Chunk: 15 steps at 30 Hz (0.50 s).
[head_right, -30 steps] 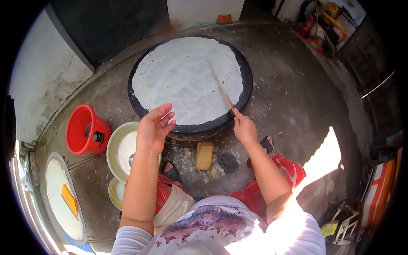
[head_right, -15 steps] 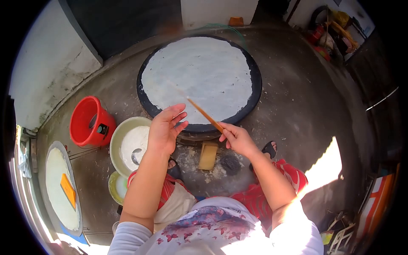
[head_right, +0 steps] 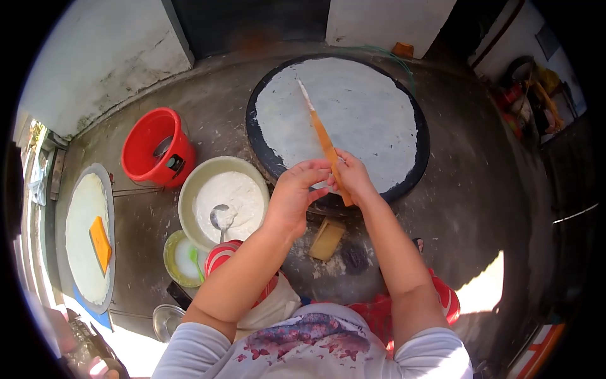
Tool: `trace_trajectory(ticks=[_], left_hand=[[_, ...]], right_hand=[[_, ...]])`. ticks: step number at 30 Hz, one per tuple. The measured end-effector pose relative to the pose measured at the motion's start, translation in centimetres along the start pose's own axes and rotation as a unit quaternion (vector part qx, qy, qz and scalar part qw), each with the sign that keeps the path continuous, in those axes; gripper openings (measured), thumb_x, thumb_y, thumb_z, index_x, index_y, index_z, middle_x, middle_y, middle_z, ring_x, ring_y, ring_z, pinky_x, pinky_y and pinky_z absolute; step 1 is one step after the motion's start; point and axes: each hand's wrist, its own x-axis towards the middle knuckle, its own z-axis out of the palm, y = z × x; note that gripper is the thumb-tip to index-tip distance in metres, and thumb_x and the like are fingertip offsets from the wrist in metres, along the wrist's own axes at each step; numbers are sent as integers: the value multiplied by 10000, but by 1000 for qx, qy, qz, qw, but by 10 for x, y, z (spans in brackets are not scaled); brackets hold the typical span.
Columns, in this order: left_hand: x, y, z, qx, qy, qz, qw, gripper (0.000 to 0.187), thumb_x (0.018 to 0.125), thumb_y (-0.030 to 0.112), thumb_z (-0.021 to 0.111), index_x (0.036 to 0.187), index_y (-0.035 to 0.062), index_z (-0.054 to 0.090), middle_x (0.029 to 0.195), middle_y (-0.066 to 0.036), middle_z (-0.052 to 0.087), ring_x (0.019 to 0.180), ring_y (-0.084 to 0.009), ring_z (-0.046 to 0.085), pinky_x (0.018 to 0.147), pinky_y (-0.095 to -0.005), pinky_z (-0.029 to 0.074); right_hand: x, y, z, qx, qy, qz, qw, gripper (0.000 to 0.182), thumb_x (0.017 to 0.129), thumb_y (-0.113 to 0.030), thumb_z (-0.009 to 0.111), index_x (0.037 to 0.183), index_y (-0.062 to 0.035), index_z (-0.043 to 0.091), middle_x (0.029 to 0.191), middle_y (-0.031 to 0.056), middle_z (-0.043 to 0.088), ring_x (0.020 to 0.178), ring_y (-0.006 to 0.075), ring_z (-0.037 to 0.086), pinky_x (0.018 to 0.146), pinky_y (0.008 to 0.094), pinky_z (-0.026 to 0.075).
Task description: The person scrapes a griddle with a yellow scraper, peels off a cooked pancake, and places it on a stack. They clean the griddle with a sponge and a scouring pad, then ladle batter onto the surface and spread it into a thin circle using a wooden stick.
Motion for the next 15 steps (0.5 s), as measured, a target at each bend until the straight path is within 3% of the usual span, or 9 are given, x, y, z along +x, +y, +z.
trace_trajectory(ticks=[3, 5, 9, 12, 13, 14, 15], left_hand=[[4, -1, -2, -4, 20, 15, 1000, 221, 782, 96, 532, 991, 28, 557, 979, -36, 549, 917, -111, 493, 770, -273, 398], [1, 3, -1, -8, 21, 13, 1000, 216, 784, 96, 531, 988, 35, 560, 983, -31, 549, 917, -109, 485, 768, -269, 396], [3, 5, -3, -19, 33, -1, 999, 203, 788, 93, 523, 981, 48, 568, 1000, -24, 547, 915, -104, 464, 768, -263, 390], [3, 6, -2, -28, 34, -4, 999, 200, 792, 92, 517, 979, 46, 571, 1008, -26, 545, 915, -102, 462, 767, -260, 389], [2, 7, -2, -29, 35, -5, 999, 200, 792, 92, 517, 979, 46, 571, 1008, -26, 545, 915, -102, 462, 767, -260, 389], [3, 7, -2, -31, 30, -5, 999, 201, 793, 93, 517, 980, 43, 572, 1004, -28, 546, 912, -102, 464, 765, -260, 389], [3, 6, -2, -32, 26, -6, 999, 201, 794, 94, 517, 980, 40, 573, 1000, -30, 548, 908, -102, 467, 763, -259, 389]], right_hand=[[42, 0, 4, -10, 26, 8, 1000, 381, 909, -112, 370, 1287, -63, 384, 905, 84, 582, 620, 126, 517, 543, 259, 457], [61, -5, 9, -28, 19, 27, 999, 367, 925, -126, 303, 1277, -74, 395, 832, 102, 572, 569, 144, 515, 483, 252, 432], [91, -12, 19, -73, 32, 35, 996, 348, 925, -167, 324, 1243, -81, 438, 822, 97, 579, 614, 147, 531, 529, 273, 453], [110, -15, 29, -175, 51, 36, 983, 326, 903, -168, 354, 1184, -72, 488, 847, 137, 608, 711, 218, 593, 605, 338, 480], [120, -9, 30, -378, 82, -64, 920, 350, 883, -160, 375, 1213, -89, 466, 892, 146, 609, 742, 257, 598, 639, 365, 479], [129, -3, 28, -559, 109, -160, 806, 386, 862, -152, 396, 1242, -105, 444, 937, 156, 609, 773, 296, 604, 673, 392, 478], [130, -5, 32, -559, 108, -159, 806, 386, 862, -152, 396, 1242, -105, 444, 937, 156, 609, 773, 296, 604, 673, 392, 478]])
